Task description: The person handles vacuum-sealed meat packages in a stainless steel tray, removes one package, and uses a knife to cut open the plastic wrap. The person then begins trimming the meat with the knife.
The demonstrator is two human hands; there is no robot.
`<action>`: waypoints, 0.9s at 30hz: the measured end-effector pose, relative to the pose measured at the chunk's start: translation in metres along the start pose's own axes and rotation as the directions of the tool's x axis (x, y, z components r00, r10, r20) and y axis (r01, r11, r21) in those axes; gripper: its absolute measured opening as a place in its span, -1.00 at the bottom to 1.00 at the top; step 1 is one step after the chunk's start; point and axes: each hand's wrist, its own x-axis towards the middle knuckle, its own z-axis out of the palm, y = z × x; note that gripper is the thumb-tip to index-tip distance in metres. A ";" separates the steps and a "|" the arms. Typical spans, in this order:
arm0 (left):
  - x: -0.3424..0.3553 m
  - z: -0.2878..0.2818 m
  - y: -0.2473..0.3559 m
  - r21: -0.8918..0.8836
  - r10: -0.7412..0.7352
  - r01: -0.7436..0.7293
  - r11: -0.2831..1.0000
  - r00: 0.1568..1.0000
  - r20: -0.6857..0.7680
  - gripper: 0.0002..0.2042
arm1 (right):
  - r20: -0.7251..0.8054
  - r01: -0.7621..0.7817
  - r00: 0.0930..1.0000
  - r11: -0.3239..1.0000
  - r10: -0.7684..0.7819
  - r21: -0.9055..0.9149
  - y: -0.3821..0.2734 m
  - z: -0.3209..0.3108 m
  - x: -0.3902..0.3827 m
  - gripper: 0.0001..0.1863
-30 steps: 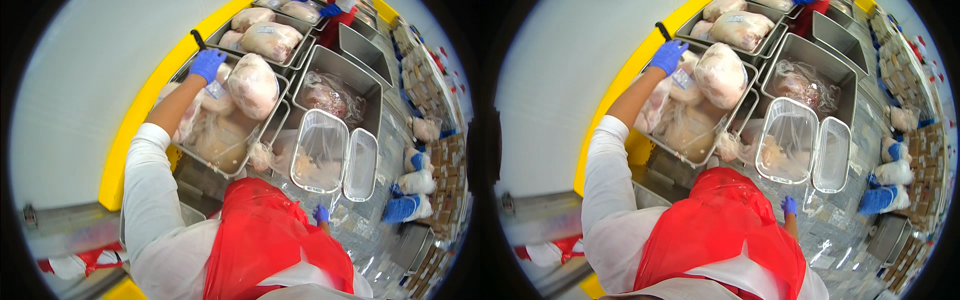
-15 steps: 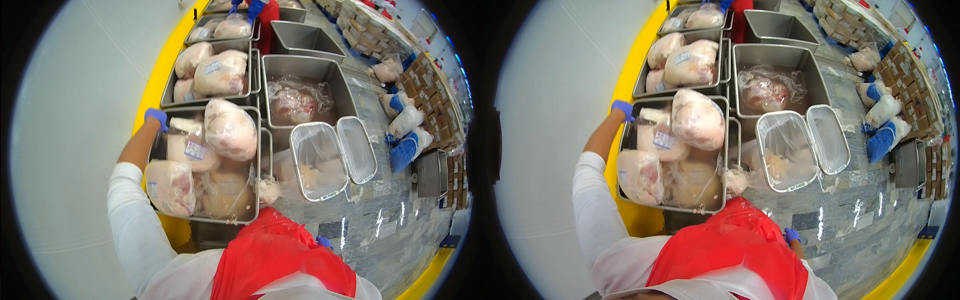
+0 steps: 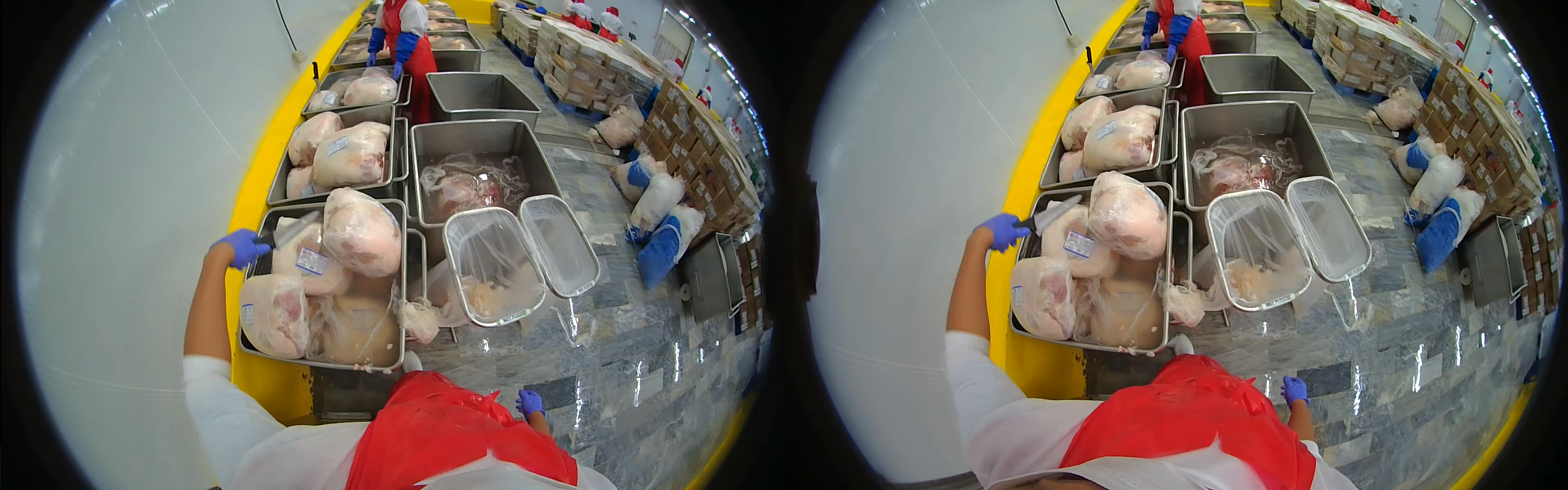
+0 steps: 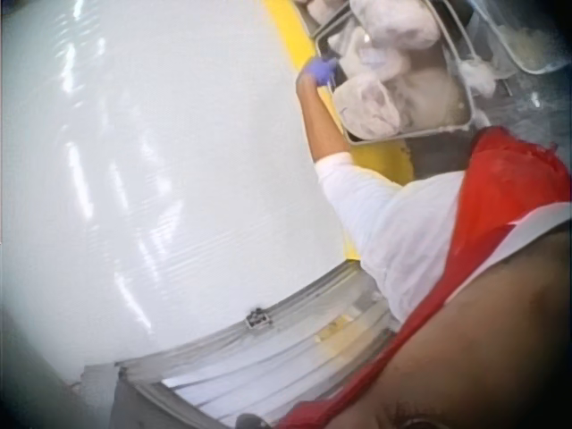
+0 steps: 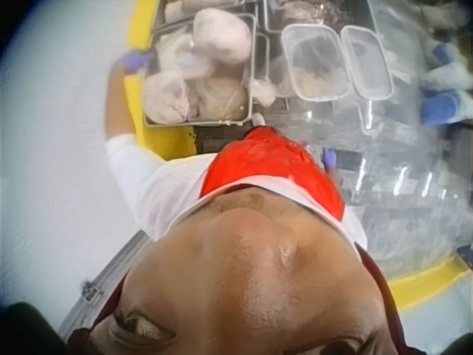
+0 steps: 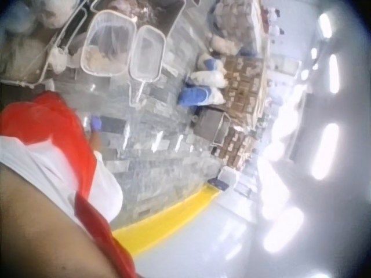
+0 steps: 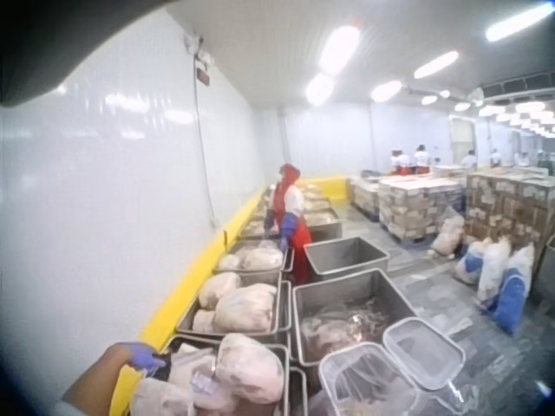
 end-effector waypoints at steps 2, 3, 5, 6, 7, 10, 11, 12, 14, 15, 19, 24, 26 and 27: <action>-0.083 0.034 0.041 -0.090 0.094 -0.088 0.992 0.993 0.066 -0.57 | 0.054 -0.081 0.995 0.995 0.084 -0.065 0.041 -0.038 0.010 -0.64; -0.115 0.054 0.047 -0.146 0.126 -0.103 0.984 0.979 0.160 -0.62 | 0.097 -0.116 0.987 0.988 0.126 -0.104 0.061 -0.050 0.016 -0.64; -0.164 0.097 0.073 -0.195 0.233 -0.182 0.964 0.929 0.286 -0.67 | 0.267 0.310 0.950 0.614 -0.164 -0.726 0.114 -0.084 0.026 -0.67; -0.185 0.122 0.088 -0.196 0.230 -0.171 0.966 0.914 0.333 -0.67 | 0.404 0.455 0.883 0.231 -0.238 -0.860 0.138 -0.104 0.034 -0.68; -0.203 0.148 0.109 -0.207 0.296 -0.233 0.950 0.881 0.369 -0.65 | 0.355 0.408 0.906 0.248 -0.232 -0.879 0.161 -0.124 0.042 -0.67; -0.231 0.233 0.165 -0.244 0.345 -0.250 0.937 0.771 0.535 -0.69 | 0.229 0.264 0.962 0.281 -0.151 -0.923 0.207 -0.170 0.046 -0.64; -0.238 0.258 0.185 -0.242 0.377 -0.290 0.926 0.743 0.552 -0.69 | 0.189 0.209 0.977 0.298 -0.096 -0.932 0.229 -0.183 0.033 -0.63; -0.247 0.283 0.199 -0.244 0.402 -0.319 0.916 0.708 0.581 -0.68 | 0.175 0.190 0.981 0.255 -0.080 -0.948 0.246 -0.191 0.038 -0.65; -0.242 0.343 0.233 -0.223 0.379 -0.311 0.924 0.668 0.640 -0.63 | 0.125 0.187 0.973 0.344 -0.194 -0.920 0.264 -0.209 0.027 -0.68; -0.227 0.385 0.242 -0.240 0.388 -0.308 0.921 0.652 0.652 -0.63 | 0.199 0.219 0.975 0.276 -0.099 -0.936 0.266 -0.219 0.030 -0.67; -0.186 0.531 0.301 -0.389 0.290 0.007 0.921 0.654 0.699 -0.70 | -0.041 -0.148 0.988 0.989 0.149 0.027 0.353 -0.233 0.067 -0.60; -0.098 0.730 0.307 -0.461 0.106 0.241 0.854 0.788 0.607 -0.77 | -0.142 -0.125 0.971 0.913 0.193 0.388 0.311 -0.170 -0.033 -0.65; -0.055 0.787 0.311 -0.454 0.025 0.308 0.836 0.805 0.593 -0.78 | -0.142 -0.161 0.963 0.910 0.230 0.382 0.322 -0.144 -0.061 -0.69; -0.029 0.820 0.307 -0.534 0.032 0.336 0.776 0.824 0.565 -0.78 | -0.137 -0.172 0.962 0.915 0.236 0.364 0.331 -0.135 -0.075 -0.71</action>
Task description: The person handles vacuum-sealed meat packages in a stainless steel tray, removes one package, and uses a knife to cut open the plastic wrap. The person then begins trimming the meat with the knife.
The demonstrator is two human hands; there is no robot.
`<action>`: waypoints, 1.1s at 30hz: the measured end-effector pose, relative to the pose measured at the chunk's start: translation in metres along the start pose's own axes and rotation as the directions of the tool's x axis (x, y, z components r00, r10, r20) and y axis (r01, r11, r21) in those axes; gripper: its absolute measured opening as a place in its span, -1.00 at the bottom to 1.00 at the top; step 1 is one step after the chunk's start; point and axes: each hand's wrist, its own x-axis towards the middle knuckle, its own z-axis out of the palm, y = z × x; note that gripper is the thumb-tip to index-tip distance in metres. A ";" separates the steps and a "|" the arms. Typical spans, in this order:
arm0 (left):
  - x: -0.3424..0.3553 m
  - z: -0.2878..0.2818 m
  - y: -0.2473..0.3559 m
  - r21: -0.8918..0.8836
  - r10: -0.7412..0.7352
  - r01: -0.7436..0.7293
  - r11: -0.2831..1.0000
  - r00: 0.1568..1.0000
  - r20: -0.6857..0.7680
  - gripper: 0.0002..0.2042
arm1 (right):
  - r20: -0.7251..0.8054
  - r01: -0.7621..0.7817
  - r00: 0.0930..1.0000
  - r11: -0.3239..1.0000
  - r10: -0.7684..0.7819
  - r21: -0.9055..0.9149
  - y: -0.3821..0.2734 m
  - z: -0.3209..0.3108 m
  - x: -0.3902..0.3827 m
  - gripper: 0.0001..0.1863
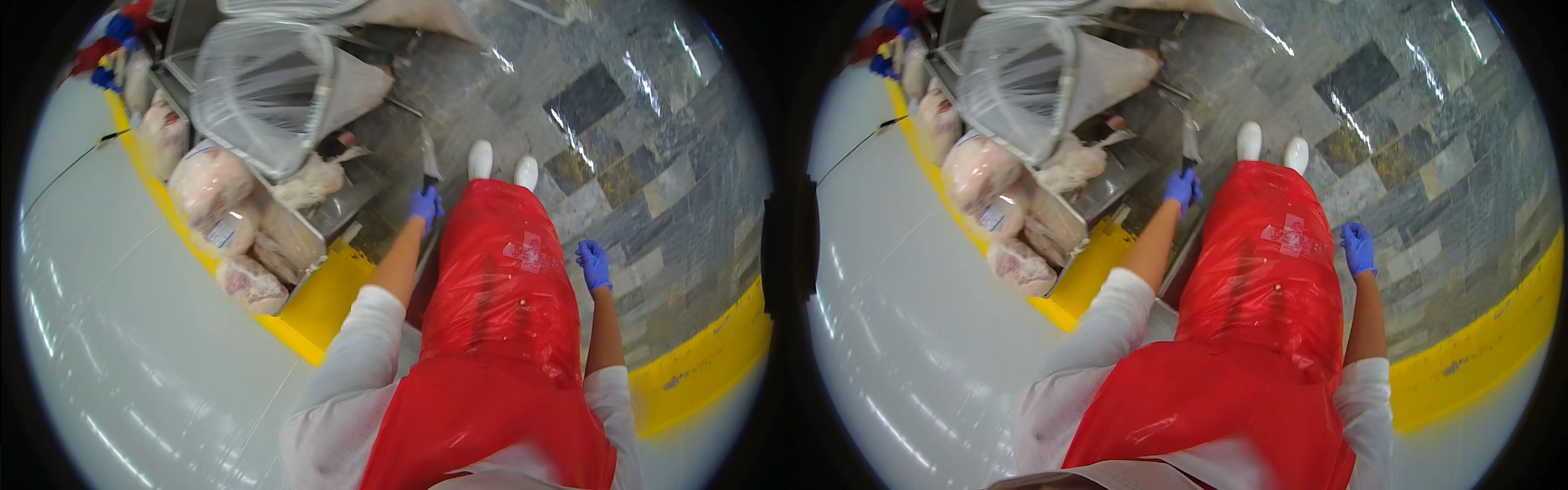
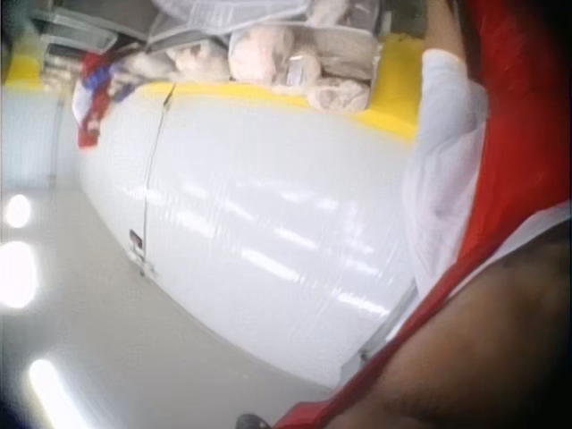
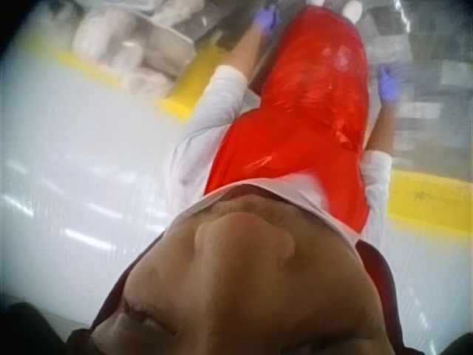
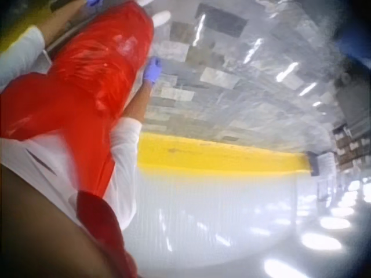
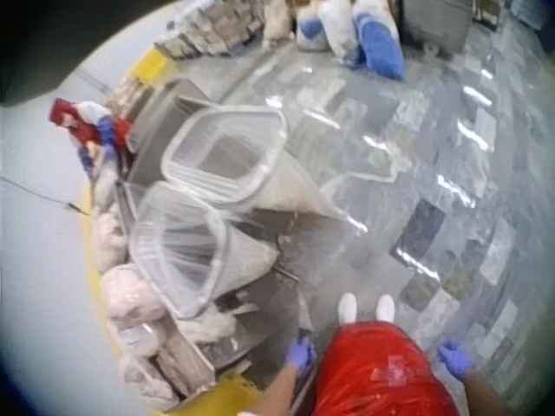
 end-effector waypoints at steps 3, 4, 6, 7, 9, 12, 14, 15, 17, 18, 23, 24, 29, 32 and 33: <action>0.107 0.010 -0.019 -0.089 -0.020 0.007 0.996 0.988 -0.152 -0.80 | -0.056 -0.120 0.990 0.988 0.126 0.095 0.050 0.012 -0.009 -0.72; 0.140 0.006 -0.019 -0.002 0.009 -0.010 1.000 0.983 -0.181 -0.79 | -0.080 -0.209 0.972 0.971 0.219 0.117 0.067 0.011 -0.012 -0.73; 0.190 0.002 -0.016 0.133 0.032 0.004 0.991 0.963 -0.268 -0.76 | -0.094 -0.378 0.914 0.913 0.395 0.156 0.101 0.004 -0.019 -0.73; 0.214 0.001 -0.012 0.178 0.034 0.024 0.984 0.949 -0.315 -0.73 | -0.113 -0.438 0.881 0.882 0.460 0.174 0.123 0.003 -0.027 -0.74; 0.270 -0.009 -0.016 0.587 0.347 -0.053 0.808 0.848 -0.401 -0.70 | -0.108 -0.549 0.812 0.813 0.574 0.195 0.156 0.007 -0.039 -0.75; 0.325 0.002 -0.002 0.728 0.554 -0.137 0.672 0.745 -0.372 -0.66 | -0.086 -0.653 0.730 0.729 0.678 0.207 0.168 0.027 -0.038 -0.75; 0.350 0.021 0.019 0.677 0.560 -0.186 0.712 0.732 -0.388 -0.63 | -0.058 -0.669 0.712 0.700 0.700 0.249 0.169 0.046 -0.035 -0.76; 0.365 0.031 0.025 0.640 0.538 -0.190 0.745 0.739 -0.406 -0.62 | -0.036 -0.662 0.715 0.694 0.698 0.283 0.170 0.051 -0.039 -0.76; 0.425 0.027 0.025 0.597 0.560 -0.253 0.761 0.720 -0.409 -0.60 | 0.010 -0.651 0.732 0.695 0.681 0.305 0.161 0.063 -0.027 -0.76; 0.467 0.004 0.009 0.591 0.598 -0.304 0.747 0.694 -0.400 -0.59 | 0.034 -0.649 0.742 0.705 0.670 0.285 0.148 0.064 -0.017 -0.76; 0.567 -0.042 0.002 0.949 0.754 -0.163 0.269 0.648 -0.102 -0.58 | 0.047 -0.642 0.753 0.716 0.657 0.275 0.114 0.059 0.026 -0.76; 0.565 -0.005 0.020 0.841 0.665 -0.195 0.505 0.709 -0.235 -0.61 | 0.023 -0.652 0.738 0.705 0.674 0.279 0.108 0.069 0.016 -0.75; 0.507 0.067 0.111 -0.015 0.075 -0.101 0.995 0.819 -0.568 -0.62 | -0.020 -0.694 0.695 0.678 0.719 0.242 0.102 0.062 0.005 -0.74; 0.505 0.080 0.127 -0.152 -0.017 -0.089 0.984 0.812 -0.583 -0.58 | -0.042 -0.703 0.685 0.675 0.727 0.226 0.111 0.045 0.004 -0.72; 0.505 0.084 0.122 -0.150 -0.002 -0.108 0.983 0.806 -0.591 -0.59 | -0.048 -0.692 0.695 0.685 0.718 0.229 0.113 0.041 0.003 -0.72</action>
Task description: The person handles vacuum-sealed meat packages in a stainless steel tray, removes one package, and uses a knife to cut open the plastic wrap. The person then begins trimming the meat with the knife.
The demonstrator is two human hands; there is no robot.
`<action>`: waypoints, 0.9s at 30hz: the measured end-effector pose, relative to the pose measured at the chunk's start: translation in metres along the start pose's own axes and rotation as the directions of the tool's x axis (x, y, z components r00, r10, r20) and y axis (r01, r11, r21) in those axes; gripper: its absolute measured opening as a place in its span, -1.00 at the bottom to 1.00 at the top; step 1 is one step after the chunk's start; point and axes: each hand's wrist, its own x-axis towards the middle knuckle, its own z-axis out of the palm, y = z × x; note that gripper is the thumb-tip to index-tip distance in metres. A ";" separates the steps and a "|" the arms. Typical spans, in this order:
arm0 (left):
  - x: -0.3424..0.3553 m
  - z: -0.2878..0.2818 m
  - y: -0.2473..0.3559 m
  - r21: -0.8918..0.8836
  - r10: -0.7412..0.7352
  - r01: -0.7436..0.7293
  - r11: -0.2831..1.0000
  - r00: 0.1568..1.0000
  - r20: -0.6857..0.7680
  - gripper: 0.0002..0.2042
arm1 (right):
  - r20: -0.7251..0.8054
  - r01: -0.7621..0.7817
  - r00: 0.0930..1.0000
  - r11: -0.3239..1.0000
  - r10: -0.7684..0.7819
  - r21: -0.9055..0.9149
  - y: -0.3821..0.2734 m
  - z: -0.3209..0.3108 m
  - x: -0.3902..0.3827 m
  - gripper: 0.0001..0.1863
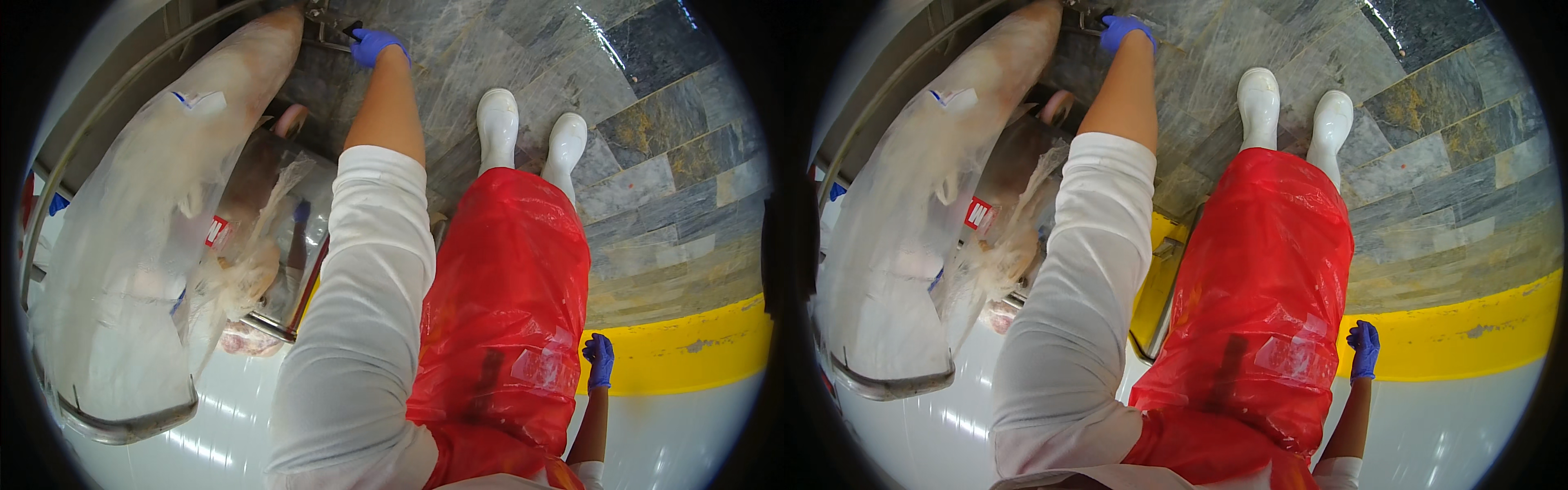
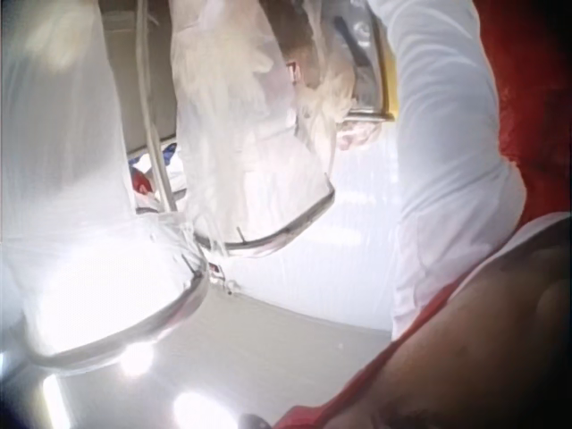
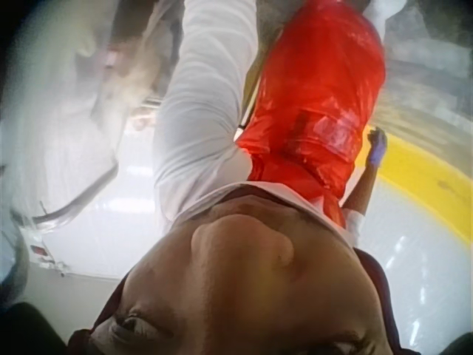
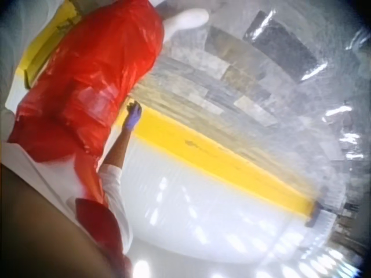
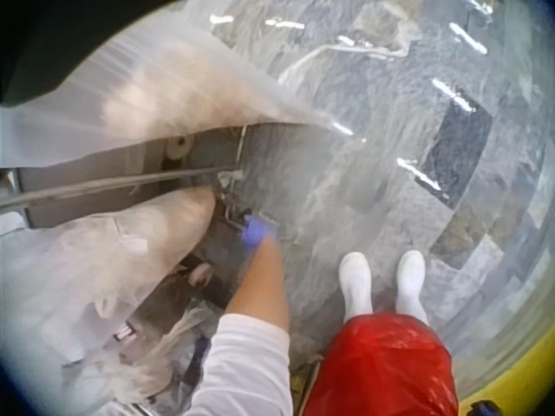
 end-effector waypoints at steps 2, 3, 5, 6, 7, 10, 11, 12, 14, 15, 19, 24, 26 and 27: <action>-0.012 0.005 -0.013 0.000 0.051 -0.051 0.999 0.998 -0.024 -0.61 | -0.018 0.008 1.000 1.000 -0.008 0.011 0.000 0.003 -0.004 -0.71; -0.017 0.007 -0.020 0.005 0.080 -0.080 0.997 0.996 -0.029 -0.62 | -0.036 0.012 0.999 1.000 -0.012 0.016 -0.003 0.008 -0.004 -0.71; -0.016 0.004 -0.024 0.028 0.129 -0.128 0.991 0.991 -0.035 -0.62 | -0.046 0.015 0.999 0.999 -0.013 0.035 -0.004 0.016 -0.011 -0.72; -0.005 0.001 -0.016 0.029 0.149 -0.148 0.989 0.988 -0.034 -0.63 | -0.037 0.025 0.999 0.999 -0.024 0.042 -0.006 0.018 -0.012 -0.73; 0.017 -0.001 -0.006 0.006 0.143 -0.143 0.990 0.990 -0.018 -0.63 | -0.029 0.038 0.999 0.998 -0.037 0.047 -0.009 0.018 -0.011 -0.73; 0.061 -0.007 0.012 -0.041 0.107 -0.105 0.994 0.993 0.043 -0.62 | -0.052 0.082 0.995 0.996 -0.080 0.039 -0.016 0.017 -0.012 -0.74; 0.061 -0.007 0.006 -0.027 0.114 -0.113 0.993 0.993 0.045 -0.62 | -0.069 0.091 0.994 0.995 -0.089 0.032 -0.016 0.016 -0.013 -0.74; 0.051 -0.007 -0.005 -0.003 0.127 -0.127 0.992 0.991 0.051 -0.61 | -0.066 0.086 0.994 0.996 -0.083 0.040 -0.017 0.020 -0.017 -0.73; 0.021 -0.019 -0.041 0.053 0.154 -0.156 0.986 0.987 0.033 -0.60 | -0.050 0.048 0.998 0.998 -0.047 0.027 -0.010 0.021 -0.016 -0.73; 0.008 -0.028 -0.060 0.076 0.152 -0.154 0.985 0.988 0.033 -0.59 | -0.040 0.032 0.999 0.999 -0.032 0.020 -0.008 0.020 -0.016 -0.73; -0.009 -0.054 -0.083 0.148 0.234 -0.230 0.962 0.972 -0.008 -0.55 | -0.013 0.072 0.997 0.997 -0.072 0.005 -0.018 0.028 -0.028 -0.72; 0.090 -0.068 -0.023 -0.027 0.208 -0.207 0.978 0.977 0.046 -0.51 | -0.022 0.056 0.998 0.997 -0.058 -0.051 -0.022 0.007 -0.015 -0.72; 0.096 -0.068 -0.020 0.048 0.241 -0.243 0.969 0.970 0.044 -0.51 | -0.066 0.068 0.995 0.996 -0.072 -0.065 -0.021 -0.001 -0.009 -0.72; 0.093 -0.071 -0.032 0.105 0.297 -0.299 0.949 0.954 0.030 -0.51 | -0.080 0.074 0.994 0.995 -0.079 -0.064 -0.020 0.000 -0.005 -0.72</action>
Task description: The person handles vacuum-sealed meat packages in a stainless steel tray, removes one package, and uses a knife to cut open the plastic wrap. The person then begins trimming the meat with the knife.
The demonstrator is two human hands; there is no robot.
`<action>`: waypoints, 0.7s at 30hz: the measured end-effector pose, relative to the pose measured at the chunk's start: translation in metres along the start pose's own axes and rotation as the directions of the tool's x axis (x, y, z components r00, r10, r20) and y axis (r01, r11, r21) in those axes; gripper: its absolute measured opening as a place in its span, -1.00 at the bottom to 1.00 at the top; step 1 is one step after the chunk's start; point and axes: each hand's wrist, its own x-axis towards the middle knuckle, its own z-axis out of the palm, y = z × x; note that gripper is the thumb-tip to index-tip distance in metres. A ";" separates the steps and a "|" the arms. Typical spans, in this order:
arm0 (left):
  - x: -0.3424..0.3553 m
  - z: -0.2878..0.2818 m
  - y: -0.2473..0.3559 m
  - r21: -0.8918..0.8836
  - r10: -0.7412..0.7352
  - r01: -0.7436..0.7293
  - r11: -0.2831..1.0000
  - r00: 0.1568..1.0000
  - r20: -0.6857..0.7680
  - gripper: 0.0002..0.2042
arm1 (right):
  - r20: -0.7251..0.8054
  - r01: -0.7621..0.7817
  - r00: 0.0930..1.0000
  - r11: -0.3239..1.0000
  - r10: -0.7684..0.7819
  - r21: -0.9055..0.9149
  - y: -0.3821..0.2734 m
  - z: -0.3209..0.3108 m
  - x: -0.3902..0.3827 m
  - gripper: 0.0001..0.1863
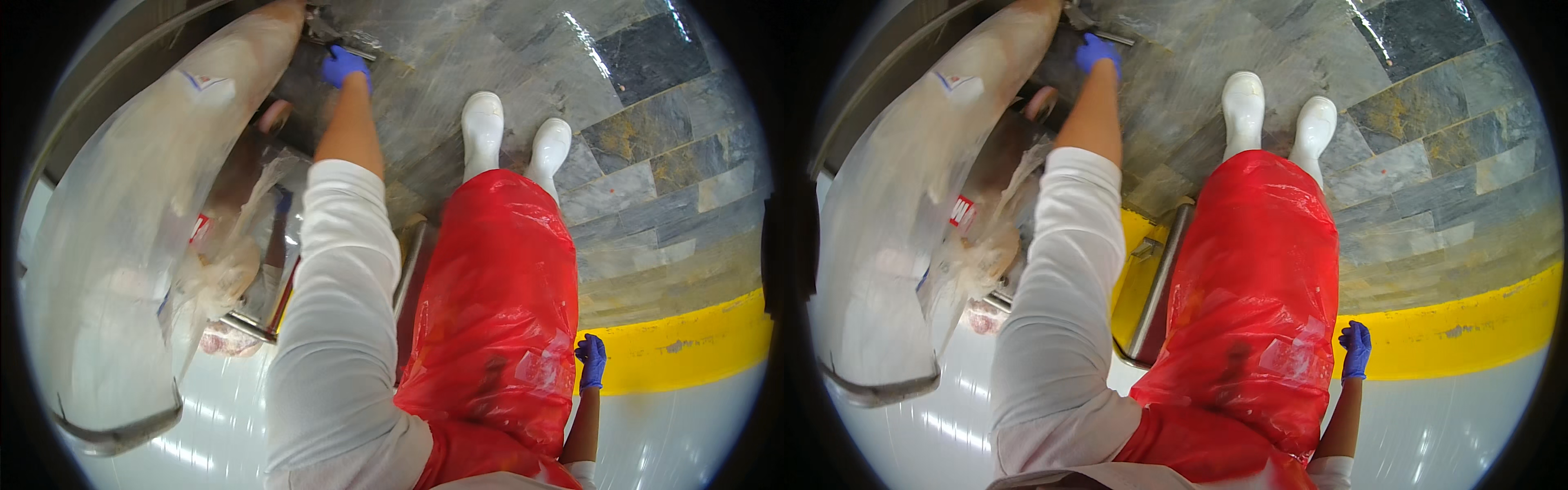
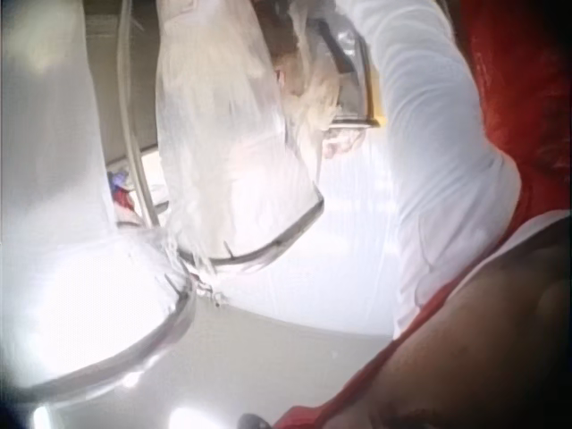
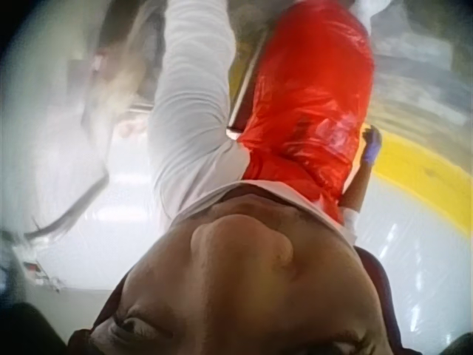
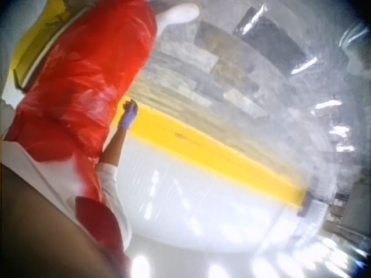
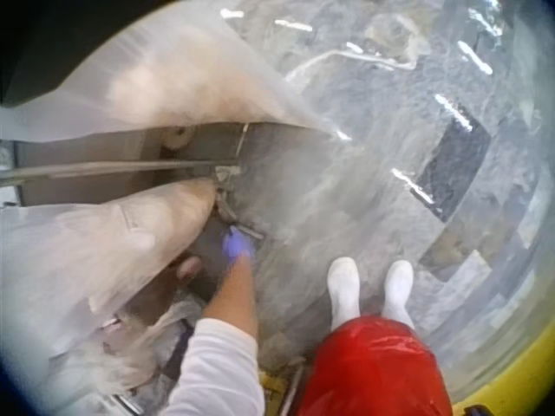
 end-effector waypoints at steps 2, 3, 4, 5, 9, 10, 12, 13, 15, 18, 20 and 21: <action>-0.075 -0.002 0.009 0.126 0.098 -0.096 0.987 0.995 -0.010 -0.51 | 0.002 -0.011 1.000 1.000 0.011 0.024 0.015 0.007 -0.006 -0.72; -0.137 -0.010 0.036 0.186 0.139 -0.132 0.974 0.990 -0.021 -0.52 | 0.009 -0.013 1.000 0.999 0.013 0.042 0.025 0.010 -0.010 -0.72; -0.144 -0.024 0.008 0.163 0.163 -0.159 0.974 0.987 -0.014 -0.54 | 0.033 0.009 0.999 0.999 -0.010 0.032 0.023 0.002 -0.007 -0.72; -0.151 -0.033 -0.022 0.180 0.255 -0.250 0.951 0.967 -0.005 -0.56 | 0.038 0.003 0.999 0.996 -0.006 0.084 0.015 0.002 -0.006 -0.76; -0.256 -0.042 0.021 0.465 0.233 -0.302 0.832 0.952 0.201 -0.60 | 0.065 -0.006 0.998 0.981 -0.007 0.192 0.021 0.015 -0.013 -0.76; -0.272 -0.040 0.026 0.490 0.236 -0.333 0.806 0.939 0.249 -0.60 | 0.074 0.002 0.997 0.976 -0.019 0.219 0.026 0.015 -0.013 -0.76; -0.290 -0.032 0.043 0.505 0.260 -0.402 0.764 0.908 0.329 -0.59 | 0.087 0.005 0.996 0.963 -0.029 0.270 0.031 0.016 -0.017 -0.76; -0.297 -0.027 0.049 0.497 0.277 -0.434 0.752 0.891 0.359 -0.59 | 0.091 -0.002 0.996 0.958 -0.025 0.288 0.033 0.017 -0.020 -0.76; -0.306 -0.016 0.063 0.507 0.288 -0.460 0.729 0.878 0.382 -0.58 | 0.108 0.014 0.993 0.955 -0.048 0.295 0.029 0.016 -0.029 -0.76; -0.288 0.002 0.083 0.549 0.285 -0.444 0.709 0.891 0.353 -0.57 | 0.084 0.059 0.992 0.947 -0.089 0.315 0.023 0.005 -0.024 -0.77; -0.267 0.016 0.087 0.556 0.309 -0.425 0.715 0.904 0.295 -0.57 | 0.016 0.048 0.998 0.937 -0.058 0.345 0.018 -0.002 -0.023 -0.78; -0.256 0.022 0.089 0.540 0.333 -0.428 0.725 0.904 0.270 -0.58 | 0.002 0.031 0.999 0.938 -0.034 0.346 0.024 -0.006 -0.019 -0.78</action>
